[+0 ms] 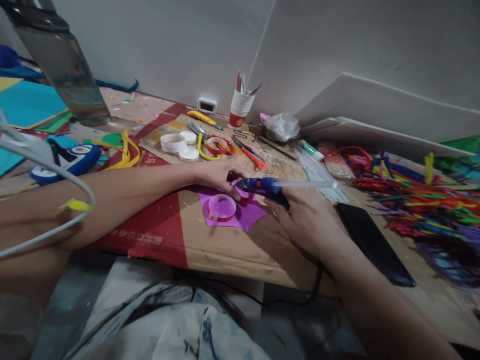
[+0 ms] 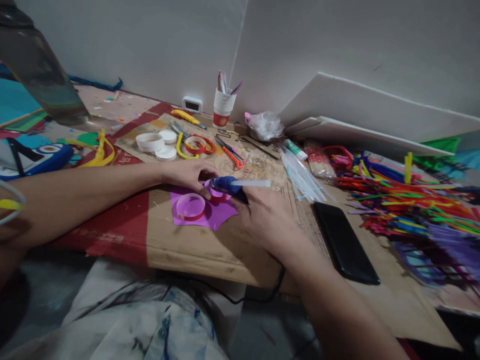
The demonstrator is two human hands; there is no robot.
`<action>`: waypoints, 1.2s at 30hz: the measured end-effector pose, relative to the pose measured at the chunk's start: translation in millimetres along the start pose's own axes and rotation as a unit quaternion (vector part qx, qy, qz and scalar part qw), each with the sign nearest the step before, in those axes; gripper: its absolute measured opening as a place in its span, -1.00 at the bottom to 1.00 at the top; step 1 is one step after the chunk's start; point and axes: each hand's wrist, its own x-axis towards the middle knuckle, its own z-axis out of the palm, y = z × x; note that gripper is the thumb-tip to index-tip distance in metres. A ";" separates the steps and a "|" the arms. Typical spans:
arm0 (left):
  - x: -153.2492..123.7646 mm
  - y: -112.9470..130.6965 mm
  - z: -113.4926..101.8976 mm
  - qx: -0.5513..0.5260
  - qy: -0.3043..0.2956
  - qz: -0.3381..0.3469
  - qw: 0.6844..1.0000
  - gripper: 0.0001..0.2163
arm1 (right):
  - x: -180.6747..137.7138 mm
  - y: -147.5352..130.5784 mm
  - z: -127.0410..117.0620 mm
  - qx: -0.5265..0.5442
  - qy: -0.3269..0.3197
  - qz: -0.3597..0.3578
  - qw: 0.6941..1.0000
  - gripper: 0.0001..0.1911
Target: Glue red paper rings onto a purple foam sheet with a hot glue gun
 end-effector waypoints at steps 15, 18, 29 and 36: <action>0.8 -1.3 1.2 0.017 0.018 0.015 1.000 -0.56 | 0.7 8.6 8.8 0.010 0.021 0.002 1.000 -0.82; 0.4 -1.7 1.1 0.015 0.017 0.023 0.999 -0.56 | -0.5 10.1 8.2 0.002 0.027 -0.003 1.000 -0.83; 0.2 1.2 -0.4 0.008 0.007 0.002 1.000 -0.53 | -1.1 4.7 9.0 0.040 0.022 -0.011 0.999 -0.83; 0.7 -1.4 0.8 0.007 0.013 0.014 1.000 -0.52 | 0.0 5.4 9.5 0.061 0.012 0.003 0.998 -0.84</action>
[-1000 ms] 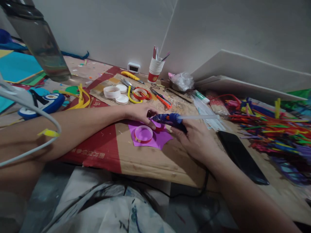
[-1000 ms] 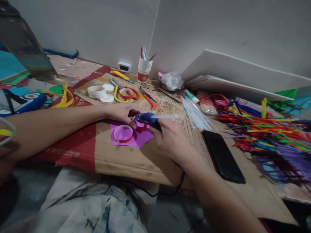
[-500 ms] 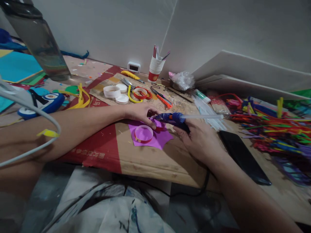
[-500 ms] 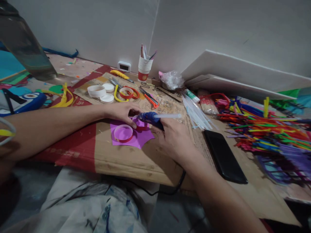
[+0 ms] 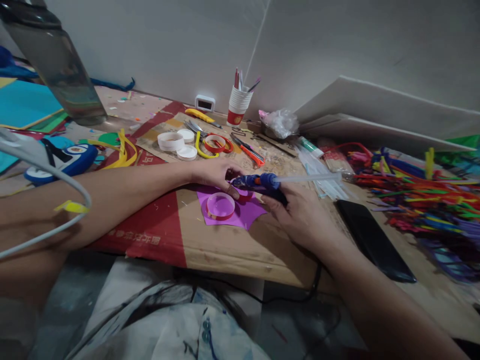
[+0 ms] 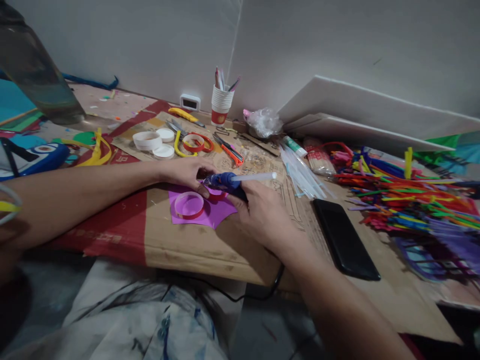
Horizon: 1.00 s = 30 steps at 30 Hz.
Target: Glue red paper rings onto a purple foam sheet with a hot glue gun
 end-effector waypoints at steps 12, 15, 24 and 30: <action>-0.1 1.6 -2.5 0.028 -0.011 -0.013 0.999 -0.48 | -1.7 9.7 5.2 -0.033 0.027 0.017 0.999 -0.80; -0.2 1.2 -2.5 0.037 -0.009 -0.016 0.999 -0.46 | -2.4 10.1 3.4 -0.058 0.022 0.016 0.998 -0.79; -1.0 1.7 -0.3 0.020 -0.002 -0.017 1.000 -0.49 | -7.3 7.2 -5.3 -0.074 0.003 0.022 0.997 -0.80; -1.1 1.2 -0.4 0.020 -0.001 -0.017 1.000 -0.50 | -6.9 5.2 -6.5 -0.079 0.004 0.015 0.997 -0.80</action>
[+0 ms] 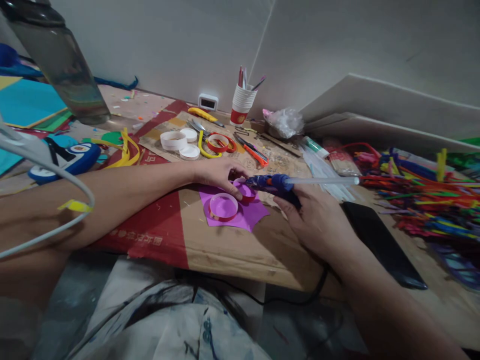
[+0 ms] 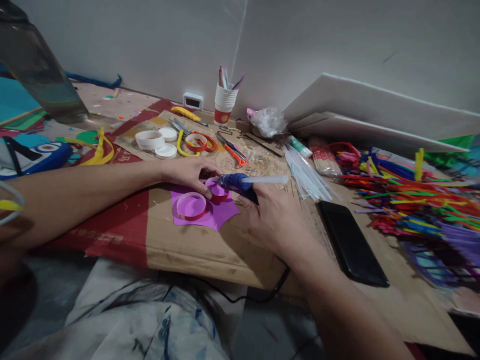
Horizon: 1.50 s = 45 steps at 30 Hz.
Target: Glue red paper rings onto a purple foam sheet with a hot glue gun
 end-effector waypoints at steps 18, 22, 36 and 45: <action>-0.4 1.2 1.1 -0.007 -0.005 -0.019 1.000 -0.41 | -10.6 -5.0 -18.3 -0.080 -0.021 -0.007 0.997 -0.82; -0.7 1.2 0.8 -0.005 -0.002 -0.018 1.000 -0.40 | -10.5 -2.9 -18.2 -0.085 -0.010 -0.002 0.996 -0.81; -3.3 2.7 -3.0 -0.012 -0.002 -0.030 0.999 -0.29 | -1.8 10.8 -16.0 0.010 -0.022 0.023 0.999 -0.75; -9.9 0.8 -27.9 -0.037 -0.016 -0.032 0.999 -0.44 | -0.5 13.6 -11.9 0.037 -0.038 0.041 0.998 -0.76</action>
